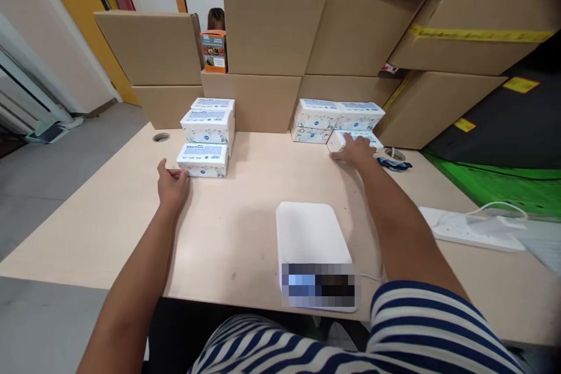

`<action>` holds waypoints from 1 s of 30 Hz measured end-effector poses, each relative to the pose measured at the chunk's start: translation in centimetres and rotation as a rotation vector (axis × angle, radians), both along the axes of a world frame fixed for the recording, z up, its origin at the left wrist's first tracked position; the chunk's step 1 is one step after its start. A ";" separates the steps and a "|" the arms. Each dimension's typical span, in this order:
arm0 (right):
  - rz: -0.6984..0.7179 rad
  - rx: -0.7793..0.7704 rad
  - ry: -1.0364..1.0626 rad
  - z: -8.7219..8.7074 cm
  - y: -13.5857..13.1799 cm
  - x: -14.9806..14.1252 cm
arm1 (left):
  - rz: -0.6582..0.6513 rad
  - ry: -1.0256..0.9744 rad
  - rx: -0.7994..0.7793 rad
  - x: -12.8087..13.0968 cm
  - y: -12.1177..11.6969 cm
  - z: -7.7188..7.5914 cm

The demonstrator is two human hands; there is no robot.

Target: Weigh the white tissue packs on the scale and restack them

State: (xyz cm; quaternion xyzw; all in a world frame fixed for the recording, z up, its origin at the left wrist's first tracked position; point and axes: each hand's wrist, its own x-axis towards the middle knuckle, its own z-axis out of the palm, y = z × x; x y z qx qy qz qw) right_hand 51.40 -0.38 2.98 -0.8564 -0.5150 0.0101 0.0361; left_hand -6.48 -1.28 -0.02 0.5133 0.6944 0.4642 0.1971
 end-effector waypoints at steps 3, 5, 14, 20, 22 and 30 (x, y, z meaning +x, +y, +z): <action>0.089 -0.080 -0.053 0.5 -0.7 1.1 | -0.003 0.009 0.008 -0.1 0.1 -0.1; 0.143 -0.141 -0.080 1.0 -1.2 1.5 | -0.006 0.020 0.008 -0.2 0.1 -0.2; 0.303 -0.203 -0.190 2.4 -5.2 -2.0 | -0.065 0.029 -0.024 -0.2 0.2 0.2; 0.367 -0.184 -0.213 2.7 -9.7 -6.1 | -0.095 0.101 -0.021 0.3 0.6 0.4; 0.379 -0.198 -0.209 3.1 -11.1 -7.2 | -0.110 0.134 -0.028 0.6 0.8 0.4; 0.323 -0.222 -0.159 4.4 -13.5 -10.0 | -0.135 0.215 0.039 2.3 0.6 -0.1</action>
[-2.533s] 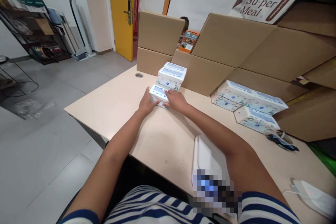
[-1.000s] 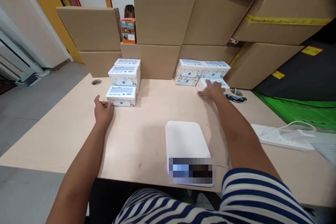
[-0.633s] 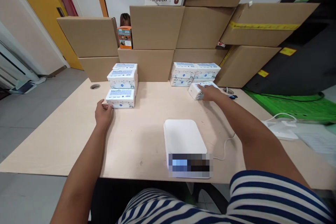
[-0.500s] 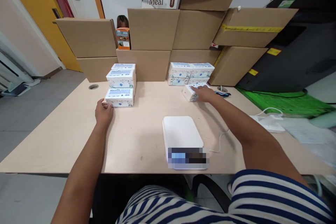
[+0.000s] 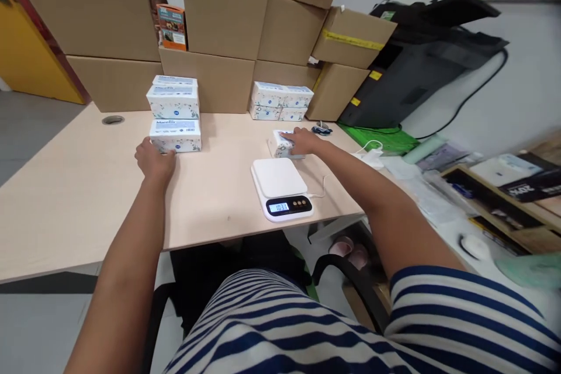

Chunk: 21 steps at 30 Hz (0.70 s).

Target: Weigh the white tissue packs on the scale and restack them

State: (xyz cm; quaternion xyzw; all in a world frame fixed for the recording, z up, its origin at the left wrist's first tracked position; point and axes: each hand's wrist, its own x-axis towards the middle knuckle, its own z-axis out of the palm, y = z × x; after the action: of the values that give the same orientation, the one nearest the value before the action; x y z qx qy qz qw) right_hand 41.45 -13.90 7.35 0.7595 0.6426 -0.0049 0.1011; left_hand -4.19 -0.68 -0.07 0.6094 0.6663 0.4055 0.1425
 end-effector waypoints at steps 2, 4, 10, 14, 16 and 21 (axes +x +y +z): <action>-0.066 0.029 0.039 -0.3 0.0 0.0 | -0.007 0.031 -0.012 0.4 -0.2 0.0; -0.146 0.055 0.089 -0.8 0.2 0.4 | -0.023 0.067 -0.012 0.8 -0.4 0.0; -0.271 -0.009 0.172 -0.6 2.0 1.4 | -0.071 0.144 -0.012 1.5 -0.8 0.1; -0.257 -0.056 0.119 0.4 3.7 0.4 | -0.067 0.143 -0.039 1.7 -0.8 0.4; -0.226 -0.053 0.102 0.4 4.2 0.0 | -0.061 0.130 -0.043 1.7 -1.1 0.7; -0.146 -0.030 0.124 0.2 2.8 0.7 | -0.047 0.150 -0.120 2.3 -2.4 2.0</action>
State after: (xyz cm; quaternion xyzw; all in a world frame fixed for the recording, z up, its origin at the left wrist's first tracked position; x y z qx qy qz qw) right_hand 42.19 -11.09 7.56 0.8009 0.5904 -0.0689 0.0722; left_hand -1.91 -3.05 1.92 0.6438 0.6838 0.3145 0.1379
